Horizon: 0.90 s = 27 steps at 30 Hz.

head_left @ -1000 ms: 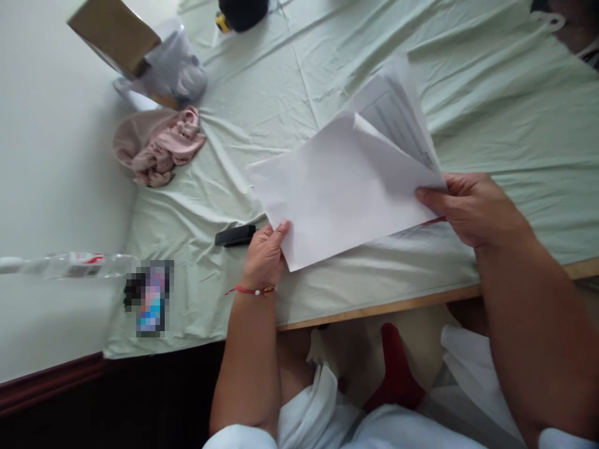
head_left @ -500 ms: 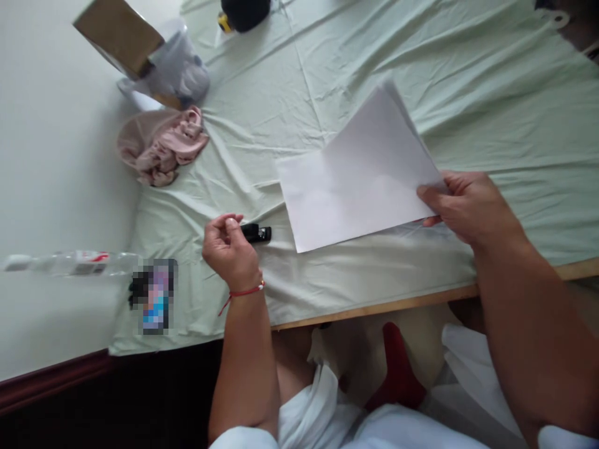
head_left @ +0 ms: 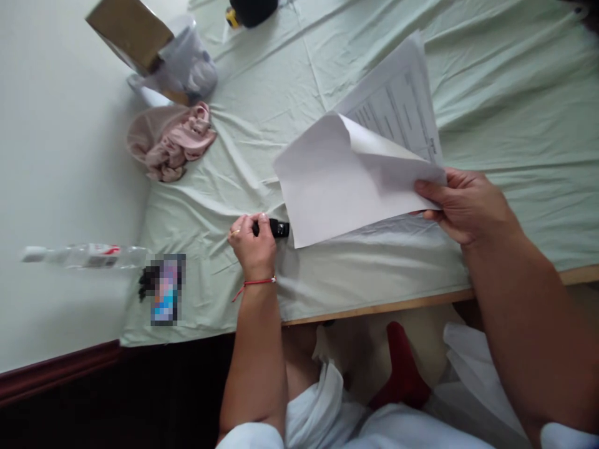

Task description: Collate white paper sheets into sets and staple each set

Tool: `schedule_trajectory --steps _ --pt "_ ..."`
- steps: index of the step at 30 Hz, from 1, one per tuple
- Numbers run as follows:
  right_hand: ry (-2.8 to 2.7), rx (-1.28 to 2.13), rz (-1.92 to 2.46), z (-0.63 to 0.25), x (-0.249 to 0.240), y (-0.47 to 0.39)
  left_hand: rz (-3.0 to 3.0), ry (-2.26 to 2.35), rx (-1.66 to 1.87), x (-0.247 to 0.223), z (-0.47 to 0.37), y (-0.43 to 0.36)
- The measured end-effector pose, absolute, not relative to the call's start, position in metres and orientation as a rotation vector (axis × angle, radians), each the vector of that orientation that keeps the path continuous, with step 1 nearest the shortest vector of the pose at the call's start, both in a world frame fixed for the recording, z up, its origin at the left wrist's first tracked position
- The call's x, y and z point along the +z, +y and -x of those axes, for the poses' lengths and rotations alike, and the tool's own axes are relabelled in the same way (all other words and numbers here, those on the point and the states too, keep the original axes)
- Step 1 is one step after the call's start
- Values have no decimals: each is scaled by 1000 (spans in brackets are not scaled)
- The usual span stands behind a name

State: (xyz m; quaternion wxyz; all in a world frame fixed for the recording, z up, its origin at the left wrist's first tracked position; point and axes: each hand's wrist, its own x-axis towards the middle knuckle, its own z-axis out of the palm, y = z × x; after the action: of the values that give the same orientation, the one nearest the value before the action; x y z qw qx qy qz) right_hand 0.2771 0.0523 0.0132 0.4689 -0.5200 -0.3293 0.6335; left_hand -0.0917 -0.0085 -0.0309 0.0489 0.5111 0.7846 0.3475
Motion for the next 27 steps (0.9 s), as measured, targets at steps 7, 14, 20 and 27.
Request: schedule_trajectory --steps 7,14,20,27 --pt "-807 1594 1326 -271 17 48 -1517 2674 849 -12 62 -9" --pt "-845 1556 1376 -267 13 47 -1602 2658 732 -7 53 -12" --pt "-827 1519 1360 -266 9 49 -1671 2560 758 -8 55 -17" --pt "-790 1502 1392 -261 6 52 -1655 2475 839 -10 56 -19"
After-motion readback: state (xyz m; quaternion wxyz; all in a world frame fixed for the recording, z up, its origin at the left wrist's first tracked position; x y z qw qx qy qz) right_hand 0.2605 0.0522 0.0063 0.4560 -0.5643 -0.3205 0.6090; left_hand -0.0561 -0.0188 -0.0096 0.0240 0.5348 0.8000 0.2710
